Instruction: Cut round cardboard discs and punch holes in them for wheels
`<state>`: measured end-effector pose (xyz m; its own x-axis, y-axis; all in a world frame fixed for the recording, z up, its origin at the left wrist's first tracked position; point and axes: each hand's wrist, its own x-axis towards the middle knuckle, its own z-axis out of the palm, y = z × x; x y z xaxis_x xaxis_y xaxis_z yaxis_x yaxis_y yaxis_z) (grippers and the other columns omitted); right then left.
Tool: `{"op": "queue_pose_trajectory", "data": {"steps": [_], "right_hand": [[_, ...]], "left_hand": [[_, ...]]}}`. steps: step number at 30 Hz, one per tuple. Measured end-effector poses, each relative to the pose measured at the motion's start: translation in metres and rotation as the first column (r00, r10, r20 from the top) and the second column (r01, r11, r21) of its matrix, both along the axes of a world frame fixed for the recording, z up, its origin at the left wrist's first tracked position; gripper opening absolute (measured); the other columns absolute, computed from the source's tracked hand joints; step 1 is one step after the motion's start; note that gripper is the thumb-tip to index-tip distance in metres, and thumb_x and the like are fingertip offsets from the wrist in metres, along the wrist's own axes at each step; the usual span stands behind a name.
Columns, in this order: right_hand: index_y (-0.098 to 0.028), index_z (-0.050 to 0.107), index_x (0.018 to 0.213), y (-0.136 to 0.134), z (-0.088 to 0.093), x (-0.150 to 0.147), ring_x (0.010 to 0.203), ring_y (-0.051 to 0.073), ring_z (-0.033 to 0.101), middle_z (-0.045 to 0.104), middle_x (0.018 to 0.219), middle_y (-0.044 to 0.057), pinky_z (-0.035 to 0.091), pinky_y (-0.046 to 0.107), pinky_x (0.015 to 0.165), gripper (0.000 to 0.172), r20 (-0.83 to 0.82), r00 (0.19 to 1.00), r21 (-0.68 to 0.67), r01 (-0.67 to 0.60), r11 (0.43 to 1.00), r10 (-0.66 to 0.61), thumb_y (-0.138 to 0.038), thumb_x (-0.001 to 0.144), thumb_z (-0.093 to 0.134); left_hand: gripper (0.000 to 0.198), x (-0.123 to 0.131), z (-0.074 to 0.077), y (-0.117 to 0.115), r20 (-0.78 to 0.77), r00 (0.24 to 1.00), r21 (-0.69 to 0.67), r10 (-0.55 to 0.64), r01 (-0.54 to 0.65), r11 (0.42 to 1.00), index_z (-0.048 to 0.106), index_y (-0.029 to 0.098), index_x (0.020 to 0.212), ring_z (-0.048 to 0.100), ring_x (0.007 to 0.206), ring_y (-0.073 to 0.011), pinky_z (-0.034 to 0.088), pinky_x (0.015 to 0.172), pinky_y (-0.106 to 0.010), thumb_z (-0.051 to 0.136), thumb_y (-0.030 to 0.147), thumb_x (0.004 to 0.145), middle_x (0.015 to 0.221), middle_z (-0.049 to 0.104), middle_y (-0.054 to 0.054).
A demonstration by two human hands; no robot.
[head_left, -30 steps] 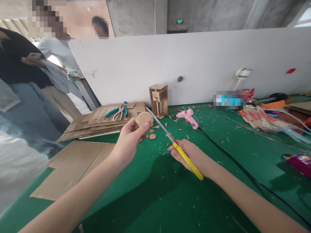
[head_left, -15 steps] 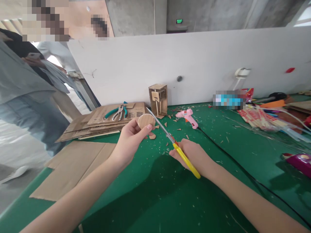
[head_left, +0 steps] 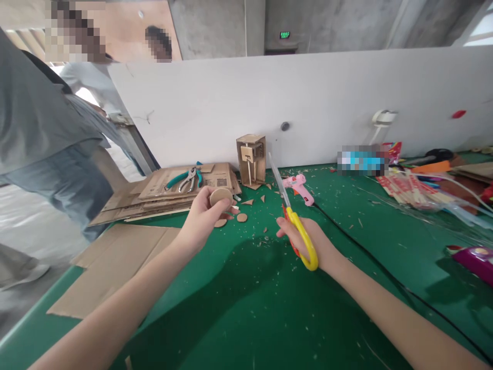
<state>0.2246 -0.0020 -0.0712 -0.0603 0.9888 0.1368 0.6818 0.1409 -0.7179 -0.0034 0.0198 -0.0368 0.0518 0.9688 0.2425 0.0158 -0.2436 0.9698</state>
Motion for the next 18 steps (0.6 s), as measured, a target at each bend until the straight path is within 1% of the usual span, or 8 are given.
{"op": "queue_pose_trajectory", "data": {"steps": [2,4,5,7,9,11,14,18], "right_hand": [[-0.018,0.065,0.066,0.001,0.002,0.001,0.049,0.018,0.056,0.054,0.049,0.001,0.042,0.028,0.051,0.053,-0.04,0.999,-0.08,0.009,0.997,-0.012,-0.061,0.085,0.041],[-0.018,0.066,0.069,0.002,0.001,0.002,0.041,0.016,0.052,0.048,0.043,-0.001,0.041,0.028,0.045,0.052,-0.082,0.997,-0.158,-0.006,0.987,-0.007,-0.06,0.085,0.041],[-0.018,0.065,0.068,0.003,-0.001,0.004,0.04,0.016,0.052,0.049,0.043,-0.001,0.041,0.028,0.044,0.052,-0.091,0.996,-0.165,-0.012,0.986,-0.003,-0.06,0.085,0.041],[-0.019,0.063,0.066,0.006,-0.003,0.009,0.045,0.017,0.056,0.056,0.049,0.002,0.043,0.028,0.046,0.052,-0.057,0.998,-0.098,0.003,0.995,-0.008,-0.062,0.085,0.041],[-0.019,0.061,0.066,0.01,-0.002,0.016,0.051,0.018,0.059,0.063,0.059,0.004,0.043,0.028,0.049,0.049,0.012,0.999,0.011,0.053,0.999,-0.053,-0.063,0.083,0.044],[-0.02,0.063,0.073,0.013,0.005,0.025,0.052,0.019,0.058,0.062,0.059,0.003,0.042,0.028,0.05,0.045,0.067,0.991,0.063,0.111,0.992,-0.115,-0.063,0.078,0.051],[-0.02,0.064,0.08,0.014,0.026,0.038,0.055,0.02,0.058,0.063,0.061,0.003,0.04,0.028,0.051,0.042,0.137,0.971,0.095,0.186,0.978,-0.198,-0.061,0.07,0.062],[-0.021,0.063,0.081,0.016,0.054,0.061,0.063,0.021,0.061,0.067,0.071,0.004,0.04,0.028,0.055,0.036,0.18,0.929,0.145,0.301,0.942,-0.324,-0.055,0.07,0.065]], "left_hand": [[0.018,-0.005,-0.007,0.005,-0.124,0.992,-0.04,-0.032,0.027,0.999,0.033,0.022,0.08,0.067,0.079,-0.0181,0.05,0.066,-0.031,0.051,0.019,0.079,0.087,0.064,-0.002],[0.016,-0.009,-0.015,0.007,-0.379,0.925,0.001,-0.03,0.032,0.999,0.031,0.023,0.083,0.066,0.072,-0.0184,0.048,0.062,-0.031,0.046,0.017,0.079,0.082,0.061,-0.001],[0.014,-0.01,-0.019,0.007,-0.551,0.835,0.056,-0.008,0.047,0.997,0.034,0.022,0.088,0.063,0.068,-0.0184,0.046,0.061,-0.032,0.044,0.017,0.08,0.079,0.059,0.0],[0.024,-0.01,-0.027,0.003,-0.829,0.559,0.124,0.009,0.168,0.978,0.039,0.022,0.106,0.061,0.071,-0.0212,0.044,0.063,-0.034,0.043,0.019,0.083,0.079,0.058,-0.002],[0.025,-0.007,-0.033,0.0,-0.951,0.309,0.129,0.027,0.316,0.94,0.045,0.022,0.112,0.059,0.085,-0.0257,0.045,0.069,-0.037,0.043,0.025,0.087,0.09,0.059,-0.007],[0.024,-0.005,-0.037,-0.002,-0.986,0.132,0.144,0.098,0.407,0.902,0.052,0.021,0.108,0.055,0.094,-0.0293,0.044,0.077,-0.041,0.042,0.034,0.09,0.097,0.057,-0.01],[0.029,-0.004,-0.041,0.002,-0.98,0.031,0.194,0.198,0.393,0.899,0.052,0.019,0.117,0.053,0.095,-0.029,0.043,0.081,-0.043,0.041,0.029,0.092,0.102,0.055,-0.012],[0.038,-0.009,-0.042,0.009,-0.981,0.072,0.196,0.182,0.373,0.907,0.046,0.02,0.126,0.051,0.098,-0.0267,0.044,0.083,-0.039,0.04,0.016,0.089,0.103,0.053,-0.01]]}}
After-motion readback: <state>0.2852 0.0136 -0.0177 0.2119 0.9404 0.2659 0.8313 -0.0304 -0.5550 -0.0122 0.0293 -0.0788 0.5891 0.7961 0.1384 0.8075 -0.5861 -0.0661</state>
